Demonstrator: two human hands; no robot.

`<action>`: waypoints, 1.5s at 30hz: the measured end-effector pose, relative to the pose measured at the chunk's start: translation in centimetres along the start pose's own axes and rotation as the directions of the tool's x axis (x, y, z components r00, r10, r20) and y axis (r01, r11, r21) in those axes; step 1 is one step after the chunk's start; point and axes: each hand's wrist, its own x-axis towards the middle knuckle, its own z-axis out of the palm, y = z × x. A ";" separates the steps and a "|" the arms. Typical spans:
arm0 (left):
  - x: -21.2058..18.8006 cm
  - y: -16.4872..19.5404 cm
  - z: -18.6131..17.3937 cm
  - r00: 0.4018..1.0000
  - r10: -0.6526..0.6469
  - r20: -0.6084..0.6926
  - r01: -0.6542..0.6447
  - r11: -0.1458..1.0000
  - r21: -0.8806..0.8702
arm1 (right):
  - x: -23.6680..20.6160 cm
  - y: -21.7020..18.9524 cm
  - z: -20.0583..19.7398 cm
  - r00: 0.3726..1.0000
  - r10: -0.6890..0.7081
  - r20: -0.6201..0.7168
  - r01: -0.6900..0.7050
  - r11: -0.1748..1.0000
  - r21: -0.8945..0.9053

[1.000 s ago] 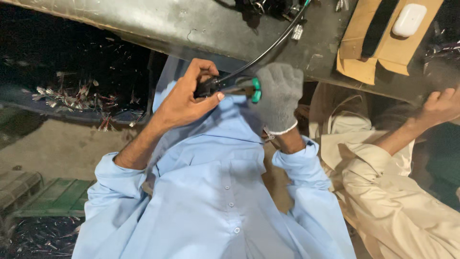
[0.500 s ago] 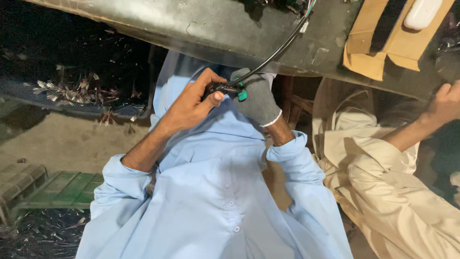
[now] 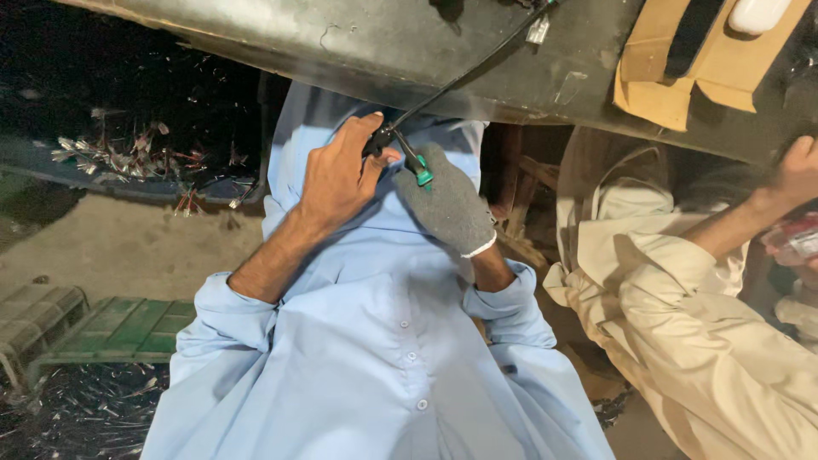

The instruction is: The person assembles a wire harness at a workbench, fitting wires into a black connector housing and pressing terminals into place by hand. They occasionally pick up the harness, reposition it, and use pliers from the bench before setting the finished harness on the table with others.

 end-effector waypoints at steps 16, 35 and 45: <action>0.6 -0.4 -0.3 0.988 0.136 0.070 -0.151 0.947 0.284 | 0.7 0.3 0.7 0.998 0.057 -0.024 -0.058 0.998 -0.024; 1.7 1.5 -2.1 0.938 -0.123 0.324 0.259 0.869 -0.421 | 2.5 2.6 0.0 0.904 -0.402 -0.147 0.414 0.908 0.067; 1.3 1.9 -0.5 0.990 0.133 0.043 -0.138 0.977 0.165 | 1.2 2.1 0.1 0.989 -0.143 -0.036 0.147 0.974 0.175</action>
